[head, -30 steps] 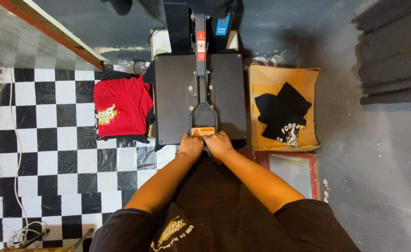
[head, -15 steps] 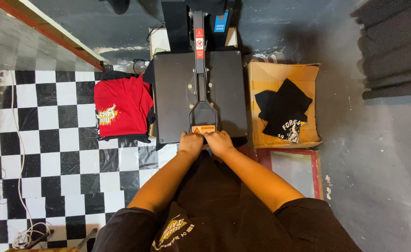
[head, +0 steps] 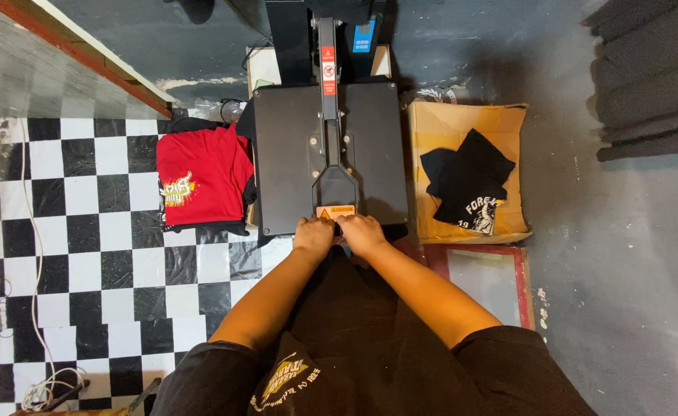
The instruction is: Operating a heat press machine to transfer designs onto black t-shirts.
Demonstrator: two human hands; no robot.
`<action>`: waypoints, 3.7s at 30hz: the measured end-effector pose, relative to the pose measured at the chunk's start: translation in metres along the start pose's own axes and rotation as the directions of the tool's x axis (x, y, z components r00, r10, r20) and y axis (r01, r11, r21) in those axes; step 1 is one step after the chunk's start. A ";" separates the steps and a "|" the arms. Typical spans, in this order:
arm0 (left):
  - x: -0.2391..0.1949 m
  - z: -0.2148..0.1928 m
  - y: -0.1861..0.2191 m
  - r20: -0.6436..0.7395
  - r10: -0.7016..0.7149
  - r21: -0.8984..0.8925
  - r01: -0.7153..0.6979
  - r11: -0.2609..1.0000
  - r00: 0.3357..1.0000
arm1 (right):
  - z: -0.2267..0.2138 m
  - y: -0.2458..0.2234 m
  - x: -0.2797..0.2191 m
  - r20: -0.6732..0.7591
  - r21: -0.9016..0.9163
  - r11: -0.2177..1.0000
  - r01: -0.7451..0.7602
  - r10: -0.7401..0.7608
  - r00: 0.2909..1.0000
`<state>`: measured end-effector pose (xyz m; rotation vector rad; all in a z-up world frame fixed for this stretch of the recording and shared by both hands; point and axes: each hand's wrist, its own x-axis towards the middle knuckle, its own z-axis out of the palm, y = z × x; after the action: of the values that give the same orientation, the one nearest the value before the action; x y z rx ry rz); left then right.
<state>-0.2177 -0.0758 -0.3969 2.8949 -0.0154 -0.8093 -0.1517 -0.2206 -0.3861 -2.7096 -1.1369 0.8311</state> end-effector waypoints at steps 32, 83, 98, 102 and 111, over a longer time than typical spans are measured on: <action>0.000 0.004 -0.005 0.069 0.013 -0.065 -0.009 0.998 0.998 | -0.005 -0.001 -0.009 -0.044 0.097 0.995 0.020 -0.015 0.999; -0.031 -0.023 -0.004 -0.018 0.097 -0.008 -0.097 0.995 0.995 | 0.004 -0.001 -0.006 -0.110 -0.044 0.996 0.075 -0.080 0.991; -0.018 -0.017 -0.009 -0.075 0.094 0.060 -0.090 0.994 0.993 | 0.042 0.015 0.009 -0.175 -0.146 0.988 0.055 -0.080 0.981; -0.018 -0.018 -0.006 -0.076 0.064 0.038 -0.061 0.997 0.995 | 0.047 0.017 0.014 -0.126 -0.104 0.993 0.050 -0.063 0.990; -0.017 -0.009 -0.005 -0.098 0.061 0.040 -0.058 0.998 0.993 | 0.032 0.008 0.009 -0.146 -0.103 0.994 0.043 -0.058 0.988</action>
<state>-0.2280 -0.0684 -0.3812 2.9504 -0.1073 -0.6615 -0.1578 -0.2242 -0.4201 -2.7540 -1.2387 0.5688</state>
